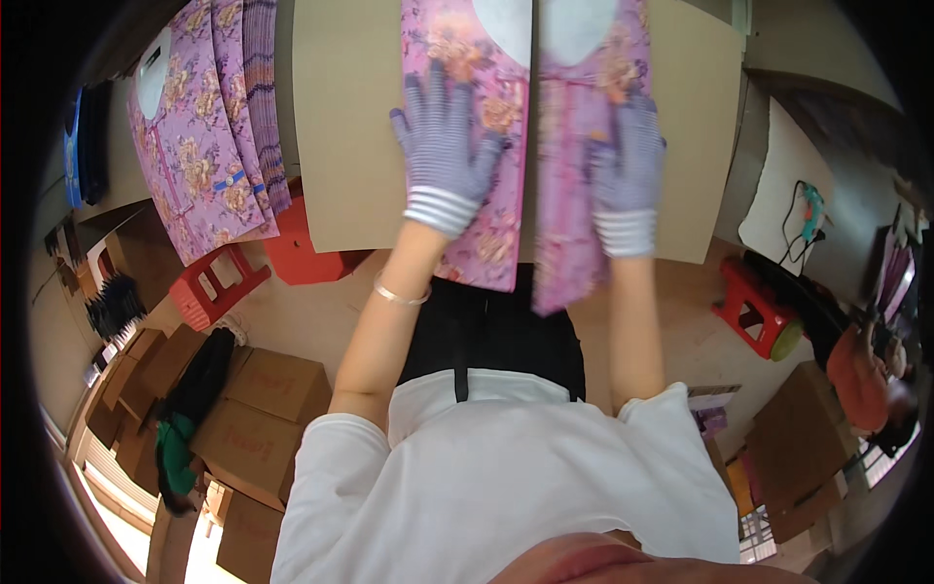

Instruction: The person repeatedly folds a pink floral-patterned garment on a cardboard surface, smoothing it flat and stacking it with other identical items. The process involves placing the garment, pressing it down, and moving it to a growing stack on the left side of the workspace.

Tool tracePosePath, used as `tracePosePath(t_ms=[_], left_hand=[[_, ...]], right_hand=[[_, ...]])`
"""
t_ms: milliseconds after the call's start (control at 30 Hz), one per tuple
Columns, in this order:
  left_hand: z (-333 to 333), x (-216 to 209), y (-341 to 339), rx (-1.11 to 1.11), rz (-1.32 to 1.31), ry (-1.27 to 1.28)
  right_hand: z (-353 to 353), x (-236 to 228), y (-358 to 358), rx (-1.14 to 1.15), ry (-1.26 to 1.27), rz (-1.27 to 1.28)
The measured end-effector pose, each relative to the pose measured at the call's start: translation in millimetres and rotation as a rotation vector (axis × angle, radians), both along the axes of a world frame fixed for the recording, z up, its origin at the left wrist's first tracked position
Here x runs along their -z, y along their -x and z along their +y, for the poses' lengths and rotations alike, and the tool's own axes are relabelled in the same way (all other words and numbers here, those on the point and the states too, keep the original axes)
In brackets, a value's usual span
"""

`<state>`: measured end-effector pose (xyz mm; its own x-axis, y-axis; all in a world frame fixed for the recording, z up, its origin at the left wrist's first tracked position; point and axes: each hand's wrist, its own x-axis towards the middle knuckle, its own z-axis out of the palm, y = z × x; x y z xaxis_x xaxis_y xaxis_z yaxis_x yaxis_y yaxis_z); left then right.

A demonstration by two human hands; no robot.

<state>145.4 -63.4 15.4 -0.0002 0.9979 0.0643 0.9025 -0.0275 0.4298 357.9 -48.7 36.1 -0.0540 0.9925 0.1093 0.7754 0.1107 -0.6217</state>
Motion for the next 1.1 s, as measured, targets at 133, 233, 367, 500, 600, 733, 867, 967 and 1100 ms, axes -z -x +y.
tracePosePath(t_ms=[133,233,367,500,600,733,867,967,1100], left_hand=[[-16,-54,45,-0.017,-0.825,-0.006],[-23,-72,70,-0.206,-0.959,0.121],[-11,-48,133,-0.256,-0.845,0.033],[35,-50,124,-0.160,-0.790,-0.125],[50,-46,113,-0.039,-0.658,-0.283],[59,-36,57,0.159,-0.457,-0.468],[42,0,11,0.174,-0.099,-0.418],[38,1,-7,0.243,0.152,-0.246],[27,4,-9,0.278,0.161,-0.198]], right_hand=[[-30,-59,-81,0.080,0.227,0.757],[-37,-88,-111,0.177,0.300,0.450],[-7,-65,-146,0.347,0.220,0.456],[42,-18,-188,0.272,0.108,0.116],[50,-34,-166,0.216,-0.023,-0.364],[23,-43,-95,-0.019,0.060,0.029],[-14,-17,-7,-0.231,0.423,0.493],[-17,13,21,-0.164,0.602,0.436],[-14,19,37,-0.147,0.545,0.116]])
